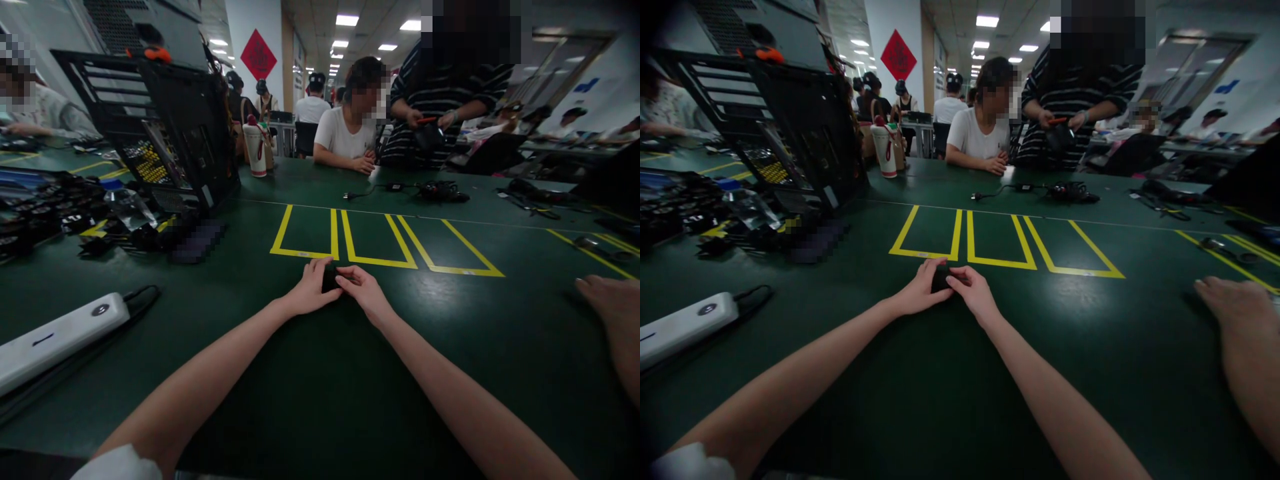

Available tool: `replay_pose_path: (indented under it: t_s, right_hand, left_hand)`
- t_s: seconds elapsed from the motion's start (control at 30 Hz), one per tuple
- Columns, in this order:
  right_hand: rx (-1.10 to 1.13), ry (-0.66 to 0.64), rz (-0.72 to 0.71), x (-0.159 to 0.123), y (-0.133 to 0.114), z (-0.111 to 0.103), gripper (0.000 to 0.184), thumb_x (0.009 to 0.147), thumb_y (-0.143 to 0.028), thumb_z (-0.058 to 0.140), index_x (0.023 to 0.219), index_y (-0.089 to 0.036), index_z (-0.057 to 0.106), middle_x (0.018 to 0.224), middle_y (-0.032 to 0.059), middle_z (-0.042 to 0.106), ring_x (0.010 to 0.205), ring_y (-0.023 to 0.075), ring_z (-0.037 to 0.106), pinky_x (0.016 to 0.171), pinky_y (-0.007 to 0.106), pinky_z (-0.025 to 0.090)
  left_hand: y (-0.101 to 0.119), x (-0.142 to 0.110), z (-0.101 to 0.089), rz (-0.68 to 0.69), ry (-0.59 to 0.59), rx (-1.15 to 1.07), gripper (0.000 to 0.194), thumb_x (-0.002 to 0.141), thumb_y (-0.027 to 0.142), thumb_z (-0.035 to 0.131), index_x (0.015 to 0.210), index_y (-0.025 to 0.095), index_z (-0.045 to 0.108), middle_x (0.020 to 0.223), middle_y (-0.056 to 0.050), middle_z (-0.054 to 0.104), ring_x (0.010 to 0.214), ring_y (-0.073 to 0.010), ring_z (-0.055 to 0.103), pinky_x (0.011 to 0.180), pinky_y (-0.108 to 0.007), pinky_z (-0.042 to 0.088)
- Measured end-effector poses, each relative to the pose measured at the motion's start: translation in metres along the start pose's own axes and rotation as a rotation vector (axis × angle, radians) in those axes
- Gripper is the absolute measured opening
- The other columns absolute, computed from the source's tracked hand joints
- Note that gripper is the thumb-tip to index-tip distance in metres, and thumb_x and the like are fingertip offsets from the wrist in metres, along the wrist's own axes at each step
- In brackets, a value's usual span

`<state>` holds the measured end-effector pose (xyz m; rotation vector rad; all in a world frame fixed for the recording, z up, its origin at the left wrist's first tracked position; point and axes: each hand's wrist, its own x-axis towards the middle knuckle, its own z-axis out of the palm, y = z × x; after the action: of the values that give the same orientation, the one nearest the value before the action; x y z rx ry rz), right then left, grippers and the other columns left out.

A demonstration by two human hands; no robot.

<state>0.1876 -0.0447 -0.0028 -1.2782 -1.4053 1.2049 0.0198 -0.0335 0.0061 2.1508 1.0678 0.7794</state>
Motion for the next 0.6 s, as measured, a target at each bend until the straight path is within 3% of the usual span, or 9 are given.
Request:
replay_pose_path:
  t_s: [0.2,0.37,0.6]
  right_hand:
    - [0.002,-0.02,-0.026,-0.004,-0.002,0.0,0.026,0.078,-0.031,0.056,0.103,-0.021,0.058,0.106,0.0033,0.06,0.101,0.0189,0.056,0.088,0.039,0.044]
    - [0.028,-0.033,-0.062,-0.008,-0.003,0.001,0.025,0.078,-0.026,0.057,0.102,-0.022,0.059,0.105,0.0024,0.061,0.101,0.0179,0.057,0.091,0.039,0.044]
    - [0.084,-0.18,-0.13,-0.013,0.002,0.007,0.027,0.073,-0.02,0.064,0.098,-0.023,0.057,0.107,0.0016,0.058,0.104,0.018,0.056,0.094,0.039,0.044]
  left_hand:
    - [-0.012,0.005,-0.011,0.041,-0.114,-0.079,0.063,0.074,0.037,0.064,0.129,0.023,0.036,0.128,-0.009,0.045,0.115,-0.0258,0.046,0.093,-0.045,0.039]
    - [-0.013,0.003,-0.012,0.079,-0.092,-0.136,0.062,0.072,0.03,0.067,0.127,0.024,0.038,0.126,-0.007,0.046,0.114,-0.0233,0.047,0.093,-0.042,0.04]
    - [-0.005,-0.022,-0.023,0.102,-0.072,-0.114,0.063,0.072,0.022,0.067,0.126,0.031,0.036,0.124,-0.004,0.045,0.114,-0.0234,0.044,0.093,-0.044,0.04]
